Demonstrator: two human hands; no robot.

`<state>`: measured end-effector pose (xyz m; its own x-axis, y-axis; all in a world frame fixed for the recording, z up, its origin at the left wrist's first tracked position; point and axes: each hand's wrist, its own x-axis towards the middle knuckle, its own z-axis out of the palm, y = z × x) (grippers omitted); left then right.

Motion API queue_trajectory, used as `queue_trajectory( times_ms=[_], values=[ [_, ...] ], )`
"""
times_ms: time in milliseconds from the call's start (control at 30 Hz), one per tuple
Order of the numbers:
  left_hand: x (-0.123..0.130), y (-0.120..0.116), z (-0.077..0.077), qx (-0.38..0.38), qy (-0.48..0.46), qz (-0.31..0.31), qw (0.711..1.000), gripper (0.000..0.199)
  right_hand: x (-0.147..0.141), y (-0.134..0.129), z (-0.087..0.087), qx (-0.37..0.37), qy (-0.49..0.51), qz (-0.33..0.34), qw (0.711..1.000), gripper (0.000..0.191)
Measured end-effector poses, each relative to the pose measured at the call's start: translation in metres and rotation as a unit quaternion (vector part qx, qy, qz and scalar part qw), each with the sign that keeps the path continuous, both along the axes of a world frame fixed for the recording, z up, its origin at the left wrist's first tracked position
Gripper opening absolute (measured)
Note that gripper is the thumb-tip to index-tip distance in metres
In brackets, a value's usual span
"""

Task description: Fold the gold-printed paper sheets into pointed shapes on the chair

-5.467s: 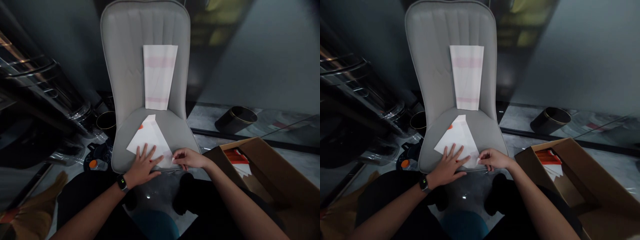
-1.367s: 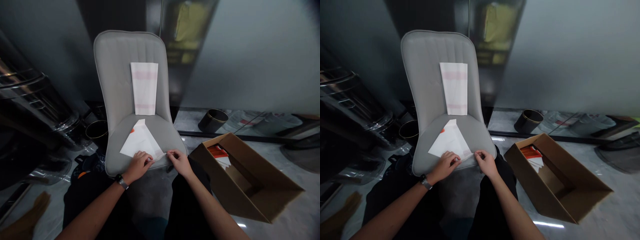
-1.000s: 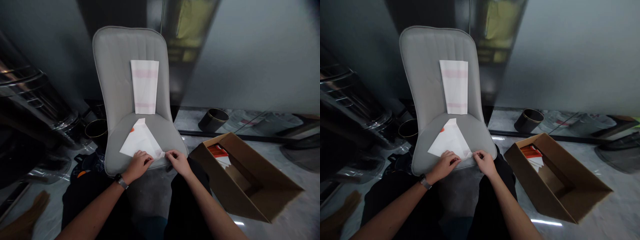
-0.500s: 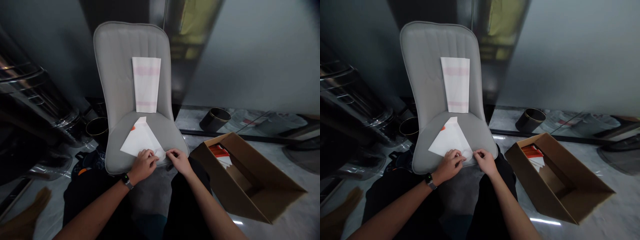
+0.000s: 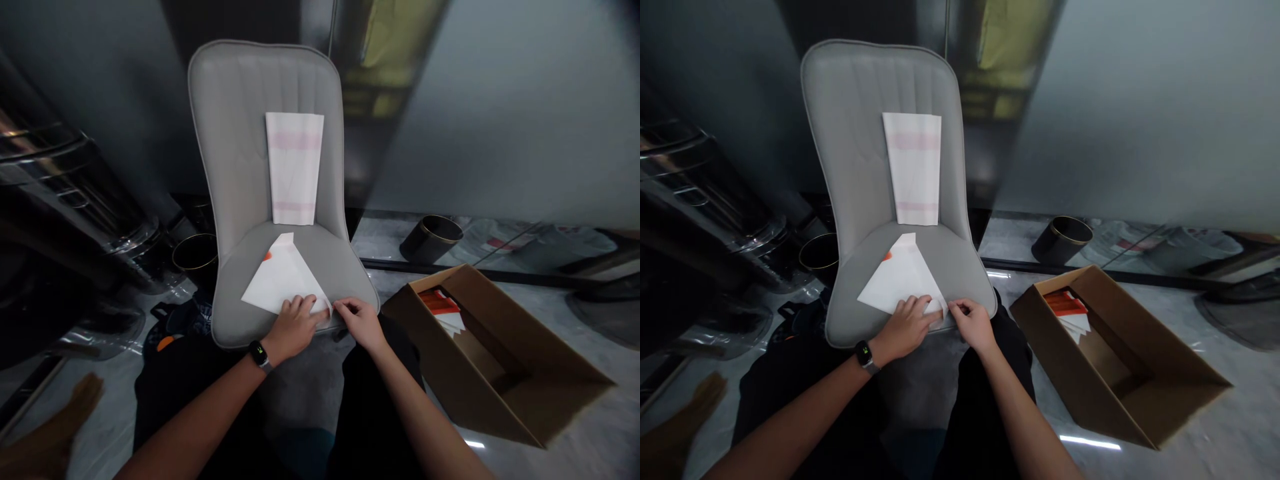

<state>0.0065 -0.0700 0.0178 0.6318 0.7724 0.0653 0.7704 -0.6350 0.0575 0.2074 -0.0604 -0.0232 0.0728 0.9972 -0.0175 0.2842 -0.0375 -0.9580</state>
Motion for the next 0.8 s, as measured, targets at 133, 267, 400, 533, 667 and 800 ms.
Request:
queue_trajectory(
  times_ms=[133, 267, 400, 533, 667, 800],
  values=[
    [0.001, 0.002, -0.001, -0.008, -0.015, 0.001, 1.0, 0.042, 0.0, 0.0, 0.0, 0.004, -0.008, 0.004, 1.0, 0.037],
    [0.001, 0.002, -0.006, -0.012, -0.031, -0.006, 0.999, 0.048, 0.001, -0.003, -0.002, 0.003, -0.01, 0.007, 1.0, 0.038],
    [-0.002, 0.003, -0.01, -0.031, -0.089, 0.001, 0.996, 0.046, 0.003, -0.013, -0.003, 0.049, -0.055, 0.01, 0.997, 0.036],
    [-0.009, 0.007, -0.014, -0.057, -0.169, 0.006, 0.984, 0.03, 0.005, -0.022, 0.001, 0.165, -0.134, 0.07, 0.975, 0.028],
    [-0.016, 0.008, -0.017, -0.052, -0.182, 0.013, 0.982, 0.025, 0.005, -0.027, 0.005, 0.249, -0.234, 0.119, 0.932, 0.025],
    [-0.02, 0.004, -0.016, -0.023, -0.172, 0.023, 0.985, 0.024, 0.005, -0.029, 0.006, 0.263, -0.276, 0.146, 0.913, 0.031]
  ],
)
